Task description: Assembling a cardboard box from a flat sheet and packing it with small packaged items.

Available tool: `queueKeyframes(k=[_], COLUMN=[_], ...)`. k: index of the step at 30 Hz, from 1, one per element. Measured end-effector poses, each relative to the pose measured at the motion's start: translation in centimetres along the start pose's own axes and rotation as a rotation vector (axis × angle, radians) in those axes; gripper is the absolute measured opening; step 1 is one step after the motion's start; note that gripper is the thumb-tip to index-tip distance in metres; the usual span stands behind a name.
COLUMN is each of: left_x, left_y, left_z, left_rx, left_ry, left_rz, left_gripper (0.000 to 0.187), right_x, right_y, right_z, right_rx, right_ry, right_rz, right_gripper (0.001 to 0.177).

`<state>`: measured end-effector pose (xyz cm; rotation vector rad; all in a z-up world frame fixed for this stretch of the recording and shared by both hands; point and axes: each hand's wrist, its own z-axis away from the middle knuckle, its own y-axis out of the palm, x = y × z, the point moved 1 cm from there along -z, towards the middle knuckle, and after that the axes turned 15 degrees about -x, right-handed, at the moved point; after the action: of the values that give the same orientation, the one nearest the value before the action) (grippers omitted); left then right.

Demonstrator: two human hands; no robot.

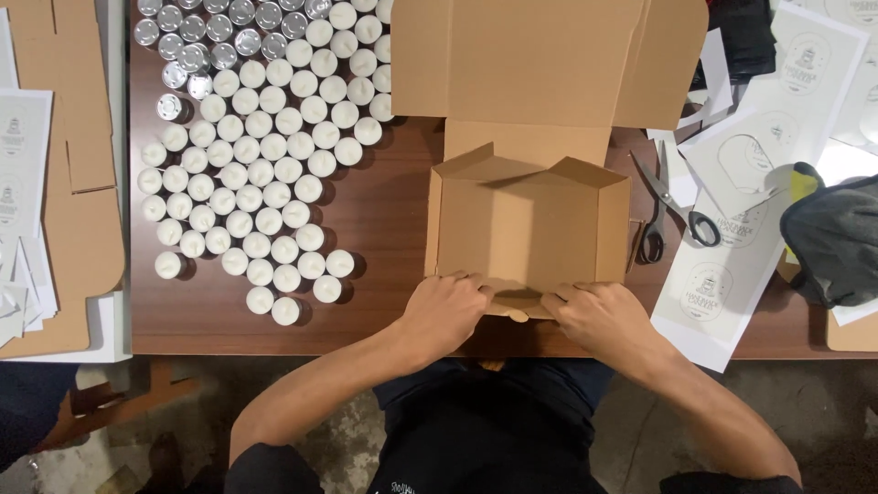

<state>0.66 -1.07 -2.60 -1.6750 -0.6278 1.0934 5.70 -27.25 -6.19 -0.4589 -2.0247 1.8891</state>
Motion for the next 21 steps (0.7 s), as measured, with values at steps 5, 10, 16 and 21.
queueKeyframes(k=[5,10,16,21], left_x=[0.5,0.9,1.2,0.4], left_y=[1.0,1.7,2.3,0.8], left_z=[0.6,0.8,1.1,0.4], left_rx=[-0.021,-0.026,-0.030,-0.042], left_ry=[0.066,0.101,0.123,0.103], left_rz=[-0.036,-0.052,-0.045,-0.055], left_gripper=[0.008,0.010,0.010,0.015], right_x=[0.1,0.3,0.0,0.1], right_y=[-1.1,0.4,-2.1,-3.3], right_z=[-0.7,0.0,-1.2,-2.4], right_rx=[0.063,0.088,0.103,0.125], right_ry=[0.041,0.116,0.021,0.092], right_rz=[-0.027,-0.032,-0.039,-0.079], right_gripper=[0.019,0.017,0.004,0.019])
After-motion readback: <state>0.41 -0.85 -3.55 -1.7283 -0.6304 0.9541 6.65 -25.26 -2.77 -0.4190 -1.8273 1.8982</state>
